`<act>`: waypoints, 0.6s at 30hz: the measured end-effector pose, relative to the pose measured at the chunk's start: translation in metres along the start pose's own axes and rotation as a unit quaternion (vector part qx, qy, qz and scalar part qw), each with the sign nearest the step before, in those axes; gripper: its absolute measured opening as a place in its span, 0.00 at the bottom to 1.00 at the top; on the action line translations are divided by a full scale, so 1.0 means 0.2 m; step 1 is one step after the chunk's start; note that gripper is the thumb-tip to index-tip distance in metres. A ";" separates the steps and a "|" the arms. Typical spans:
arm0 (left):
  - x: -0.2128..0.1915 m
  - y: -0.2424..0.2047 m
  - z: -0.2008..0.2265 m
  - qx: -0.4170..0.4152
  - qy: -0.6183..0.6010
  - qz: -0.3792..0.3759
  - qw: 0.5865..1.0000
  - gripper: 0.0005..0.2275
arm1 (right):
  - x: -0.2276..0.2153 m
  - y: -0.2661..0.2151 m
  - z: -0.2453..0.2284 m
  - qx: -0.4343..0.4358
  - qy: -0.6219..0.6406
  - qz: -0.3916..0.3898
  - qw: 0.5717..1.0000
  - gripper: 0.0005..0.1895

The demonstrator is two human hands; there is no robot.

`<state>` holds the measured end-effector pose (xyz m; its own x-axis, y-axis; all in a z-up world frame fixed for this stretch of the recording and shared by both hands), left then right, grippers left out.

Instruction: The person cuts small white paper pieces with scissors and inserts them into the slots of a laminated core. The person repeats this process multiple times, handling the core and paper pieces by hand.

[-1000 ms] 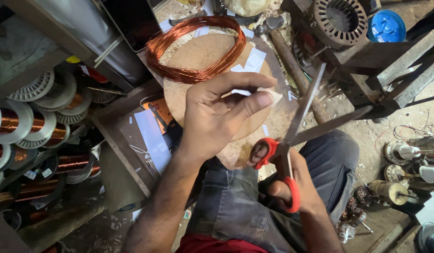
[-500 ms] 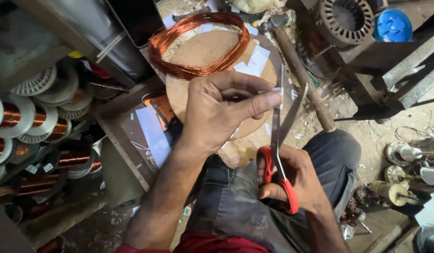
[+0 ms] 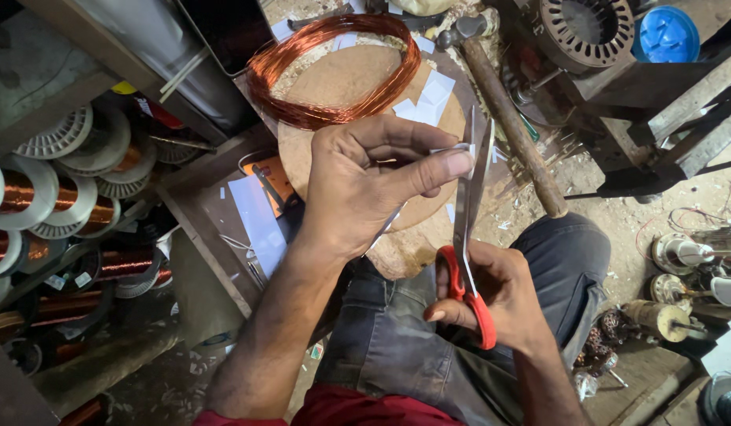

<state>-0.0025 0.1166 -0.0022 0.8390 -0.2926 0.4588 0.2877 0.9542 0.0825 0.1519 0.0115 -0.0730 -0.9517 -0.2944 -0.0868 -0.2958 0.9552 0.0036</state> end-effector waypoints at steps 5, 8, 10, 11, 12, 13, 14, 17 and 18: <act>0.00 0.00 -0.01 -0.008 0.008 -0.007 1.000 0.10 | -0.03 -0.03 0.07 0.036 0.043 -0.007 0.998 0.19; 0.01 0.01 -0.02 0.003 -0.013 -0.016 1.000 0.10 | -0.04 -0.03 0.05 -0.002 0.134 -0.002 0.991 0.18; 0.00 0.01 0.01 0.041 -0.023 -0.001 0.999 0.10 | -0.10 -0.04 0.08 0.019 0.120 0.040 0.992 0.17; -0.01 0.01 0.03 0.062 -0.027 0.006 0.998 0.10 | -0.16 -0.04 0.12 0.066 0.083 0.076 0.991 0.18; 0.00 0.00 0.03 0.068 -0.005 0.000 0.998 0.10 | -0.22 -0.05 0.16 0.112 0.046 0.112 0.986 0.18; 0.01 -0.01 0.04 0.075 0.020 -0.005 0.997 0.10 | -0.27 -0.04 0.16 0.129 -0.016 0.125 0.984 0.19; 0.03 -0.02 0.04 0.081 0.044 -0.011 0.996 0.10 | -0.32 -0.04 0.15 0.146 -0.077 0.138 0.977 0.19; 0.04 -0.03 0.02 0.047 0.005 0.000 0.999 0.12 | -0.43 -0.01 0.09 0.163 -0.264 0.197 0.930 0.22; 0.05 -0.03 0.03 0.054 0.019 0.005 0.998 0.10 | -0.45 0.00 0.05 0.163 -0.326 0.220 0.905 0.23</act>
<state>0.0003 0.1084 0.0072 0.8587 -0.2839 0.4267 0.2301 0.9575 0.1739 0.2392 0.0377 -0.0756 -0.6891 0.0951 -0.7184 0.2418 0.9647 -0.1042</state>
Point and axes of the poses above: each hand's wrist, its own y-axis towards the middle knuckle, its own x-axis out of the palm, z = x × y, the point moved 10 cm from there along y, towards the middle knuckle, and after that the axes turned 4 degrees about -x, right-handed, at the moved point
